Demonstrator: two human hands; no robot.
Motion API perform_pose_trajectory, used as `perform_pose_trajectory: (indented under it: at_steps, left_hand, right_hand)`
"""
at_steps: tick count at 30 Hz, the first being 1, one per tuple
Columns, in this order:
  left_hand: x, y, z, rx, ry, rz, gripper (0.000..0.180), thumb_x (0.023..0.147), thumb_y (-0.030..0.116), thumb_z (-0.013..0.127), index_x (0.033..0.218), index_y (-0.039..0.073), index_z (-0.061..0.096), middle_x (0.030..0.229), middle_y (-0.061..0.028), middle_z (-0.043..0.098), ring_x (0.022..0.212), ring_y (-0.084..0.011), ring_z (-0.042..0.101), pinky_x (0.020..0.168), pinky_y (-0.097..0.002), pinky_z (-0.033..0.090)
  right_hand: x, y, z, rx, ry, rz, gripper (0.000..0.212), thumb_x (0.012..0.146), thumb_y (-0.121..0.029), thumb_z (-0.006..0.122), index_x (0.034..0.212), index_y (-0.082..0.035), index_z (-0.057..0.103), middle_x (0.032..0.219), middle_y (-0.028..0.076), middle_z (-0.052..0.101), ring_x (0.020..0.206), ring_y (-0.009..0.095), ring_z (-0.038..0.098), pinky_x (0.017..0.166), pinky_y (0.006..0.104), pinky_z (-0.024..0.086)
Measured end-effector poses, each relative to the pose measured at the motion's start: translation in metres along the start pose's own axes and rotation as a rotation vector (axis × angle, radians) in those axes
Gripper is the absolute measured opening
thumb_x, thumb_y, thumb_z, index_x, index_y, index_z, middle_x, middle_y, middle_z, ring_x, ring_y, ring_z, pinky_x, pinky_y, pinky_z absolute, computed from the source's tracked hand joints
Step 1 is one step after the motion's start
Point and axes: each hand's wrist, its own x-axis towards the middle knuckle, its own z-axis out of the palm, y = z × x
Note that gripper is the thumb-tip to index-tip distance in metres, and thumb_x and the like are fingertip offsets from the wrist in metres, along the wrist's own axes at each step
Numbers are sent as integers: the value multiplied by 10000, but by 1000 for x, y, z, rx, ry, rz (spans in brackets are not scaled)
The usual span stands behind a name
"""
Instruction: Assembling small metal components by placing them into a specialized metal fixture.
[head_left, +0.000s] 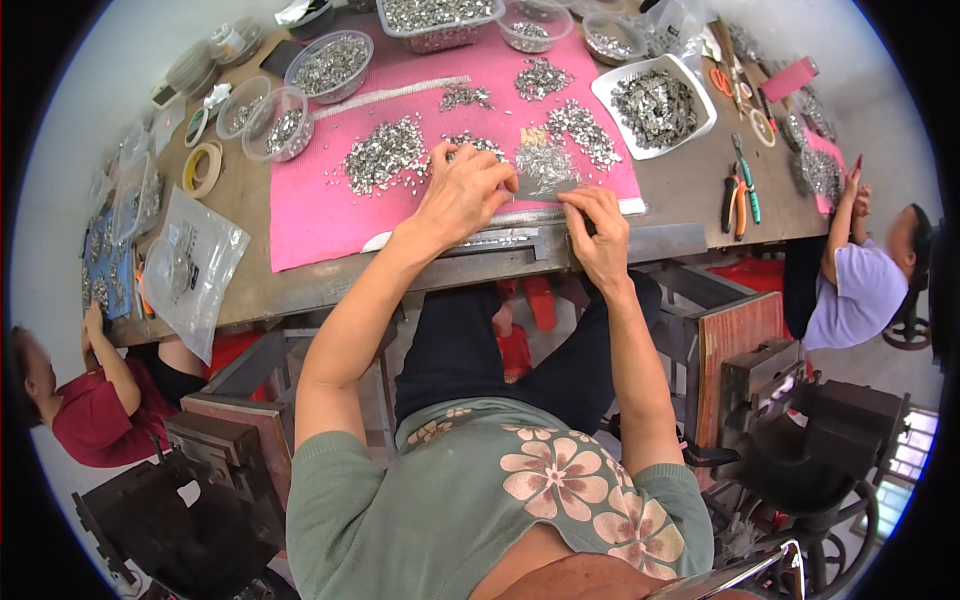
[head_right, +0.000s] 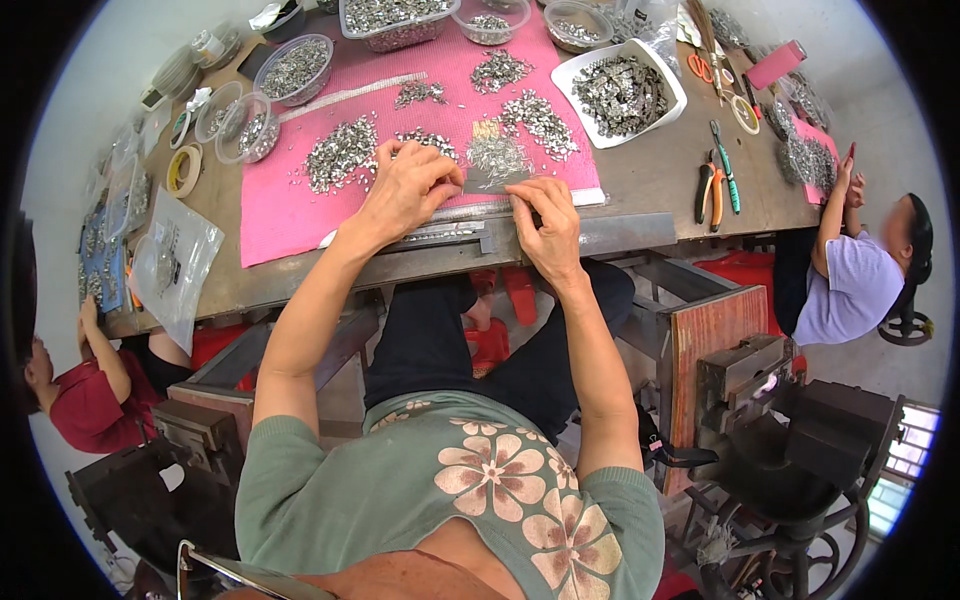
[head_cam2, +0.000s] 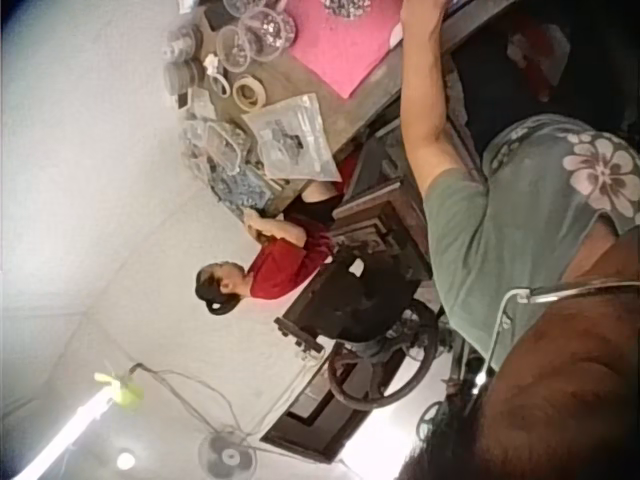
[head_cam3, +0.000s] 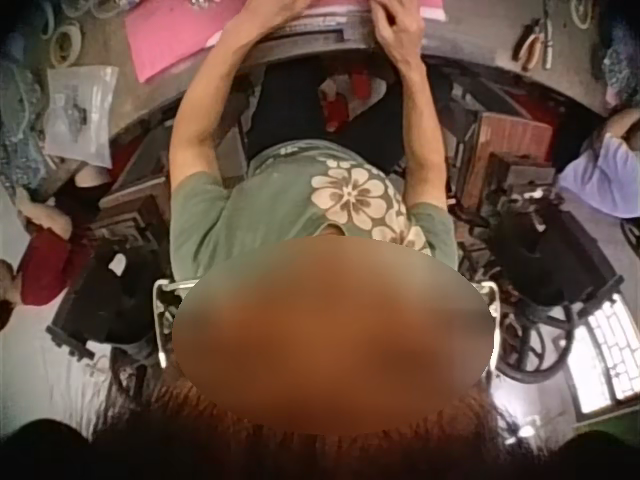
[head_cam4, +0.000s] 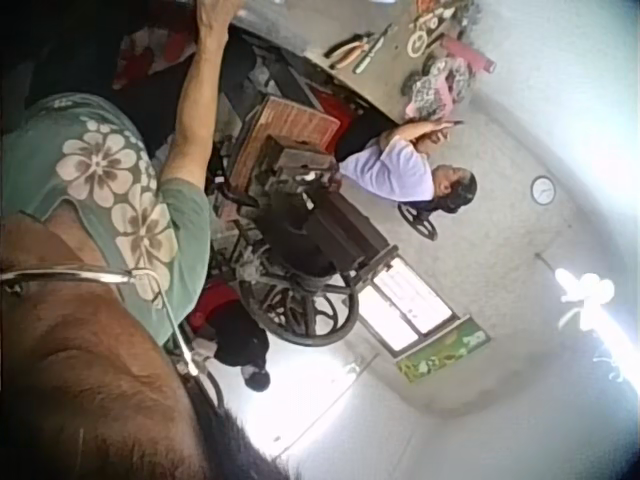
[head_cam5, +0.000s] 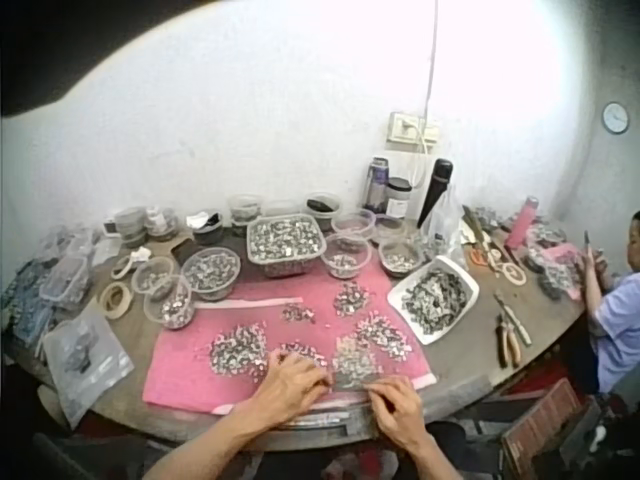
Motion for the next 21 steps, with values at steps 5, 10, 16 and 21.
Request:
perform_pose_trajectory:
  at_steps: [5, 10, 16, 21]
  left_hand:
    - [6, 0, -2, 106, -70, 71, 106, 838, 233, 763, 912, 169, 720, 885, 4, 617, 953, -209, 561, 1026, -494, 304]
    - [6, -5, 5, 156, -85, 110, 123, 836, 265, 760, 903, 169, 723, 898, 5, 608, 983, -212, 550, 1024, -500, 305]
    - [5, -5, 10, 175, -19, 119, 105, 846, 261, 750, 869, 161, 731, 906, 1, 599, 992, -217, 548, 1038, -518, 305]
    - [6, -5, 6, 150, -69, 120, 113, 851, 256, 747, 894, 156, 722, 923, -3, 597, 1004, -225, 547, 1047, -537, 309]
  right_hand:
    - [-2, 1, 1, -24, 14, 27, 155, 830, 30, 716, 975, -25, 732, 955, 99, 685, 940, 283, 623, 837, 386, 499]
    - [2, -4, 6, -101, 6, -53, 160, 819, 16, 729, 966, -46, 729, 940, 79, 661, 912, 276, 596, 821, 388, 469]
    - [12, -6, 21, -178, -43, -66, 134, 793, -43, 775, 915, -73, 728, 886, 54, 608, 875, 261, 553, 788, 394, 418]
    - [19, -4, 25, -278, -85, -48, 122, 775, -98, 800, 870, -86, 724, 872, 46, 594, 889, 261, 543, 789, 410, 393]
